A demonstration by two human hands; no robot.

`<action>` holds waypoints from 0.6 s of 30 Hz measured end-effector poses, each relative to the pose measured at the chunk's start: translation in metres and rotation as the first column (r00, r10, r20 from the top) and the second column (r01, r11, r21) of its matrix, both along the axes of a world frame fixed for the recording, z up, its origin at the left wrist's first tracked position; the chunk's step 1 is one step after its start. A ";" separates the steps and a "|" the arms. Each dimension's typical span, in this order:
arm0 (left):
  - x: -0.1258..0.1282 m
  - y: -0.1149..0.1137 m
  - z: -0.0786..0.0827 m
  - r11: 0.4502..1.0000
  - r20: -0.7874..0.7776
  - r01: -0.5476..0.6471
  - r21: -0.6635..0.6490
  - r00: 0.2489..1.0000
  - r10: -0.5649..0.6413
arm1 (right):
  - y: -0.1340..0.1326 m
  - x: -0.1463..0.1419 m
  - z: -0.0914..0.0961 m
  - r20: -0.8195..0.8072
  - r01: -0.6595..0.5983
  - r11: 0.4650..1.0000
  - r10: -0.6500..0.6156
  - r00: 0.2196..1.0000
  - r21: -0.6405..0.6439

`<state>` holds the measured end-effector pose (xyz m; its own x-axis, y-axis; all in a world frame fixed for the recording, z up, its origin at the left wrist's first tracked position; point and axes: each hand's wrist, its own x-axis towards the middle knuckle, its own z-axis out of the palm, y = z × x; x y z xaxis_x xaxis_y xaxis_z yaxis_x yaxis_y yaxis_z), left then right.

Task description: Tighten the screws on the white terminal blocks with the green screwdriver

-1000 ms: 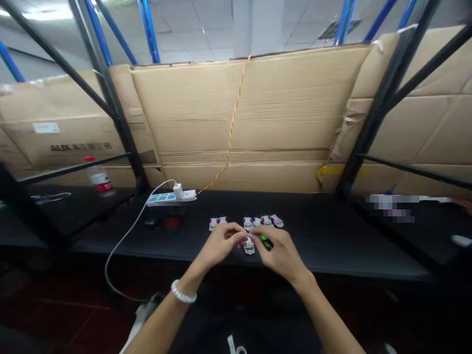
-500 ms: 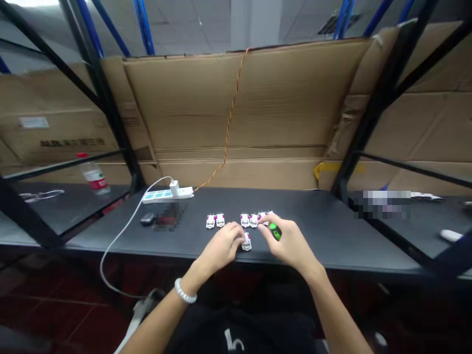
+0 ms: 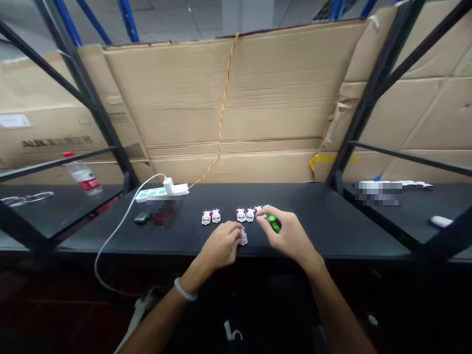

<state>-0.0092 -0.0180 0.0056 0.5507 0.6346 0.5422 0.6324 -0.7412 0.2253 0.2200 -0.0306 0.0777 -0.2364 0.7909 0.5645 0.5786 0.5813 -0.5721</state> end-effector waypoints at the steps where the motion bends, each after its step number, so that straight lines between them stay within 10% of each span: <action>1: 0.000 0.000 0.000 1.000 0.004 0.007 0.003 1.000 -0.007 | 0.000 0.000 0.000 0.000 0.002 1.000 -0.002 1.000 0.001; 18: 0.005 -0.004 -0.006 0.995 0.074 0.002 -0.100 0.997 0.006 | -0.008 0.020 0.005 -0.467 -0.192 0.977 0.213 0.858 0.092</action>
